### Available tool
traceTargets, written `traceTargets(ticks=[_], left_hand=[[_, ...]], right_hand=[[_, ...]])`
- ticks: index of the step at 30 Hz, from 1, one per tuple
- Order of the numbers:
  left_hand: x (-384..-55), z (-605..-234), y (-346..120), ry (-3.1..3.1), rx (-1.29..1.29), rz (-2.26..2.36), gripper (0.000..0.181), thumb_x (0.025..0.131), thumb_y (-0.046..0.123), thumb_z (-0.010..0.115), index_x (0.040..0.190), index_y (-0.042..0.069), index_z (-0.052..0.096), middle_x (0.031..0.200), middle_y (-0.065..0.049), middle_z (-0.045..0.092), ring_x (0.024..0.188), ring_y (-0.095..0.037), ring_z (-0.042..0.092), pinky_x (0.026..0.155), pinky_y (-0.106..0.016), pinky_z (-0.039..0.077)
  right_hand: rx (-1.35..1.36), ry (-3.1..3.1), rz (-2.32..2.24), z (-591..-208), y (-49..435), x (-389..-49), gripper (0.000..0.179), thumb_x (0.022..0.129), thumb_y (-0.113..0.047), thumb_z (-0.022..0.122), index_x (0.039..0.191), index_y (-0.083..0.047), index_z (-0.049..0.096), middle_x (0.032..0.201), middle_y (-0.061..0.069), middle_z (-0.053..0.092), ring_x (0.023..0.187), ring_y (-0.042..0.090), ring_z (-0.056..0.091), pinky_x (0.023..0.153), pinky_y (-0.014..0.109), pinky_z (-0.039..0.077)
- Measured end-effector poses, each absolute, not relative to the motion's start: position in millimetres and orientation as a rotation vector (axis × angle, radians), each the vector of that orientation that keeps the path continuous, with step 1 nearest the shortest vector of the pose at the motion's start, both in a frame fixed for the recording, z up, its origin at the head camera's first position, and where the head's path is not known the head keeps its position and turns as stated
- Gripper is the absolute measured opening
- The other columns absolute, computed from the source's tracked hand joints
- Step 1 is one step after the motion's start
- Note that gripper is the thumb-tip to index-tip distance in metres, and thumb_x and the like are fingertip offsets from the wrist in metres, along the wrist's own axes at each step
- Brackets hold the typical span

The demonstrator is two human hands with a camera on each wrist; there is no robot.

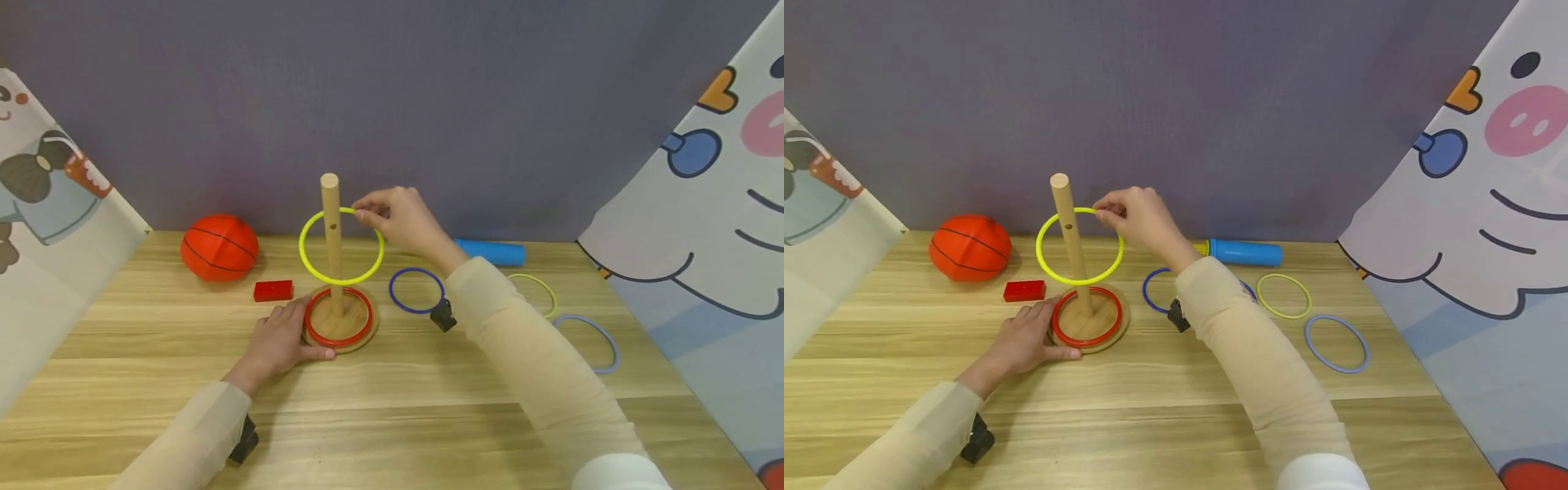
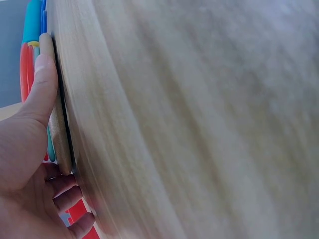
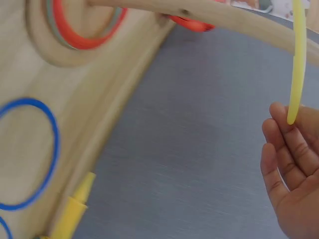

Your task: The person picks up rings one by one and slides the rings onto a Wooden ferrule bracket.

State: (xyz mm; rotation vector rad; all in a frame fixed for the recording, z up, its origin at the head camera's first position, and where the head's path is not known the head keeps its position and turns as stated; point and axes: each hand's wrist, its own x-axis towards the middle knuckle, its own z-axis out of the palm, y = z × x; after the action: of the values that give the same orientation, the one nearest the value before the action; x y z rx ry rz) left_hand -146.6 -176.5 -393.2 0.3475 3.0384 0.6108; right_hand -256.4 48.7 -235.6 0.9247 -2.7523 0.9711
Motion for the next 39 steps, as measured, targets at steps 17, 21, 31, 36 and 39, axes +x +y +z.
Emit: traceTargets(ticks=[17, 21, 31, 36, 39], left_hand=[[-146, -390, -176, 3.009, 0.338, 0.603, 0.115, 0.074, 0.063, 0.082, 0.15, -0.009, 0.035, 0.151, -0.03, 0.042, 0.133, -0.049, 0.042, 0.105, -0.069, 0.034], [-146, -391, -177, 3.011, 0.336, 0.604, 0.116, 0.074, 0.063, 0.082, 0.151, -0.01, 0.034, 0.152, -0.03, 0.041, 0.135, -0.049, 0.04, 0.105, -0.069, 0.034], [-146, -393, -178, 3.036, 0.356, 0.625, 0.114, 0.075, 0.061, 0.082, 0.154, -0.005, 0.033, 0.152, -0.027, 0.043, 0.134, -0.047, 0.042, 0.103, -0.067, 0.036], [-147, -393, -178, 3.038, 0.36, 0.612, 0.114, 0.075, 0.061, 0.082, 0.153, -0.006, 0.034, 0.153, -0.027, 0.042, 0.134, -0.047, 0.041, 0.104, -0.067, 0.036], [-147, -393, -178, 3.031, 0.357, 0.601, 0.114, 0.075, 0.063, 0.081, 0.153, -0.007, 0.034, 0.153, -0.027, 0.042, 0.135, -0.047, 0.041, 0.104, -0.068, 0.035]], right_hand=[[0.944, -2.891, 0.951, -324, 47, -244, 0.022, 0.101, -0.017, 0.065, 0.116, -0.004, 0.076, 0.091, 0.005, 0.076, 0.082, 0.014, 0.069, 0.07, 0.025, 0.054], [0.944, -2.878, 0.917, -338, 45, -242, 0.02, 0.1, -0.016, 0.067, 0.113, -0.005, 0.077, 0.088, 0.003, 0.077, 0.078, 0.013, 0.069, 0.066, 0.023, 0.052], [0.903, -2.829, 0.803, -362, 41, -239, 0.017, 0.098, -0.019, 0.07, 0.109, -0.009, 0.079, 0.09, 0.001, 0.077, 0.082, 0.015, 0.07, 0.071, 0.028, 0.054], [0.849, -2.801, 0.815, -370, 39, -236, 0.018, 0.099, -0.019, 0.069, 0.111, -0.009, 0.079, 0.089, 0.001, 0.078, 0.08, 0.014, 0.07, 0.068, 0.028, 0.053], [0.819, -2.773, 0.841, -374, 38, -236, 0.019, 0.099, -0.018, 0.068, 0.111, -0.008, 0.079, 0.091, 0.001, 0.078, 0.082, 0.016, 0.072, 0.07, 0.029, 0.054]])
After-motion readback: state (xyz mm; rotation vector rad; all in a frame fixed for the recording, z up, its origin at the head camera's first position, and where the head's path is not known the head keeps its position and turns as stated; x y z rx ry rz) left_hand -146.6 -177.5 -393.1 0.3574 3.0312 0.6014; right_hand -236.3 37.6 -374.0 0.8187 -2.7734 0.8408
